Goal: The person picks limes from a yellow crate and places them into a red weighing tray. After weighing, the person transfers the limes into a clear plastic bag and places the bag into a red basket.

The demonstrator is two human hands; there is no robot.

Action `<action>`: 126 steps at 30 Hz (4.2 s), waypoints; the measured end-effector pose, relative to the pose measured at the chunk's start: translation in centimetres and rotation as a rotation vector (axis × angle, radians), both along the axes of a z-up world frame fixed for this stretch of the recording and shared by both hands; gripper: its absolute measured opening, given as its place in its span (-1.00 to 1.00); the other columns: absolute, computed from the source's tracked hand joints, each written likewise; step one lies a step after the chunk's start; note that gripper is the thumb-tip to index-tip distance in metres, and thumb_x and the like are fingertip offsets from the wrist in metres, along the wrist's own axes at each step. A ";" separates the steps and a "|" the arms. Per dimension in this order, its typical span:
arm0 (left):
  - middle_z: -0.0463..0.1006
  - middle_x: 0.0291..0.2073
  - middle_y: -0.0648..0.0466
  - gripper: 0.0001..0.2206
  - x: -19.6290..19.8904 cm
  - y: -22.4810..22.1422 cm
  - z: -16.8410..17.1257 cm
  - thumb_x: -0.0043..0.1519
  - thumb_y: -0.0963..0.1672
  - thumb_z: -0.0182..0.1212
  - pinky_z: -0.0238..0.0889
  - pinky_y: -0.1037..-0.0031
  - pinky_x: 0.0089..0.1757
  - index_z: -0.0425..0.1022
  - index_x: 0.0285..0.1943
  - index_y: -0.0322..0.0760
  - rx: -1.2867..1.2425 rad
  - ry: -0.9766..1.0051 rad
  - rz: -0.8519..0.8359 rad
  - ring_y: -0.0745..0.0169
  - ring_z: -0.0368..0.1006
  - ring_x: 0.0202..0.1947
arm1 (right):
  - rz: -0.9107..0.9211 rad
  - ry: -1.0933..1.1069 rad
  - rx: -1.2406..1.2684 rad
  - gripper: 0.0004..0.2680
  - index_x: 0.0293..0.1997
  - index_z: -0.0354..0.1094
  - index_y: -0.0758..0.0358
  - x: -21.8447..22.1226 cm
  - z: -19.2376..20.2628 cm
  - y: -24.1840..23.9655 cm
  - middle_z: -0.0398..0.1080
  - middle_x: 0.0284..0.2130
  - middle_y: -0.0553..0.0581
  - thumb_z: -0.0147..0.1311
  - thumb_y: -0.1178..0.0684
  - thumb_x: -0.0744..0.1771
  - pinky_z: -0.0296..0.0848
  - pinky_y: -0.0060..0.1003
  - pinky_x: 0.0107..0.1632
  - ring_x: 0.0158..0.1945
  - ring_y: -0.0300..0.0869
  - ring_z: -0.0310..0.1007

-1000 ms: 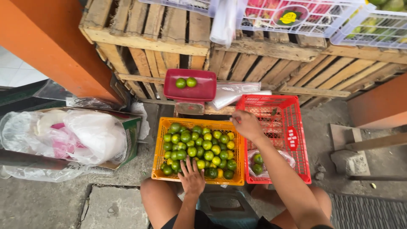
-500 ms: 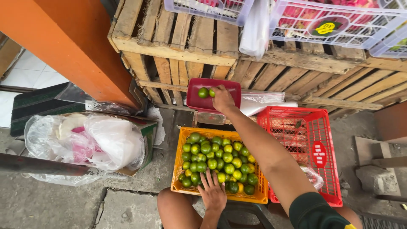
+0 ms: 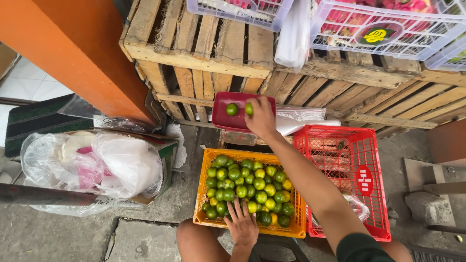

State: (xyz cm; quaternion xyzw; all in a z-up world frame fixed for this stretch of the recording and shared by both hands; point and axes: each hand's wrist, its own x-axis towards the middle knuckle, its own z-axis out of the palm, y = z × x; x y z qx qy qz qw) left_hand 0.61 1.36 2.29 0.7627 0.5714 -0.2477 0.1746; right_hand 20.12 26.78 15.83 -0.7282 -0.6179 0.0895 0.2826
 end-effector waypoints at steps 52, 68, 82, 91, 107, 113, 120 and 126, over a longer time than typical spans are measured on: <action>-0.30 0.62 -0.02 -0.42 -1.7 -2.8 -5.9 0.42 0.15 -0.25 0.22 -0.03 0.13 -0.02 0.57 -0.06 0.440 -0.197 -0.017 -0.24 -0.25 0.56 | -0.128 -0.193 -1.146 -0.87 -0.29 0.60 -0.06 19.5 -22.1 -39.4 0.62 -0.12 0.04 0.09 -0.06 0.28 0.05 0.04 0.19 0.12 0.00 0.55; -0.32 0.62 -0.04 -0.44 -1.6 -2.8 -5.8 0.43 0.13 -0.29 0.21 -0.02 0.12 -0.05 0.57 -0.08 0.427 -0.200 -0.019 -0.25 -0.26 0.56 | -0.109 -0.055 -0.688 -0.84 -0.21 0.62 -0.28 20.4 -15.9 -42.9 0.62 -0.14 -0.18 0.05 -0.13 0.29 0.32 0.04 0.21 0.13 -0.13 0.54; -0.33 0.61 -0.05 -0.43 -1.6 -2.6 -6.4 0.42 0.14 -0.29 0.17 -0.01 0.11 -0.04 0.56 -0.06 0.438 -0.199 -0.017 -0.24 -0.29 0.56 | 0.043 0.168 -0.911 -0.67 0.00 0.55 0.01 14.1 -15.3 -39.6 0.56 0.00 0.20 -0.11 -0.30 0.38 0.41 0.03 0.23 0.19 0.16 0.47; -0.29 0.61 -0.05 -0.43 -1.5 -2.6 -6.4 0.41 0.14 -0.27 0.18 0.02 0.12 -0.02 0.56 -0.05 0.438 -0.205 -0.009 -0.22 -0.25 0.56 | 0.006 0.249 -0.996 -0.51 0.36 0.31 0.08 14.1 -14.3 -38.8 0.39 0.24 0.29 -0.13 -0.41 0.39 0.28 0.04 0.37 0.37 0.19 0.28; -0.26 0.62 0.04 -0.37 -1.0 -2.1 -4.6 0.38 0.17 -0.22 0.15 -0.02 0.14 0.00 0.60 -0.06 0.364 -0.158 0.010 -0.23 -0.24 0.55 | -0.036 0.079 -0.538 -0.72 0.03 0.41 0.15 7.8 4.1 -17.9 0.45 0.02 0.18 -0.01 -0.19 0.37 0.37 -0.07 0.08 0.09 0.02 0.44; -0.39 0.62 0.02 -0.37 -0.8 -1.7 -3.1 0.41 0.15 -0.29 0.05 -0.06 0.18 -0.13 0.64 -0.07 0.250 -0.158 0.035 -0.26 -0.34 0.56 | 0.086 0.050 -0.350 -0.66 0.25 0.35 0.10 1.4 1.7 -3.7 0.30 0.25 0.20 0.07 -0.12 0.35 0.17 -0.04 0.33 0.33 0.09 0.22; -0.47 0.62 0.03 -0.37 -0.7 -0.7 -0.4 0.45 0.15 -0.37 -0.01 -0.10 0.22 -0.23 0.66 -0.07 0.042 -0.107 0.022 -0.31 -0.42 0.56 | 0.005 0.121 -0.397 -0.59 0.41 0.24 -0.01 -4.3 -0.7 5.5 0.09 0.32 0.14 0.10 0.15 0.36 0.29 -0.14 0.37 0.33 0.05 0.25; -0.49 0.62 0.00 -0.37 -0.7 0.1 0.6 0.46 0.15 -0.41 -0.04 -0.13 0.25 -0.27 0.67 -0.08 -0.030 -0.112 0.029 -0.34 -0.45 0.56 | -0.009 0.104 -0.451 -0.57 0.44 0.19 -0.01 -5.6 -0.2 6.6 0.15 0.27 0.20 0.15 0.12 0.36 0.45 -0.20 0.26 0.29 0.03 0.30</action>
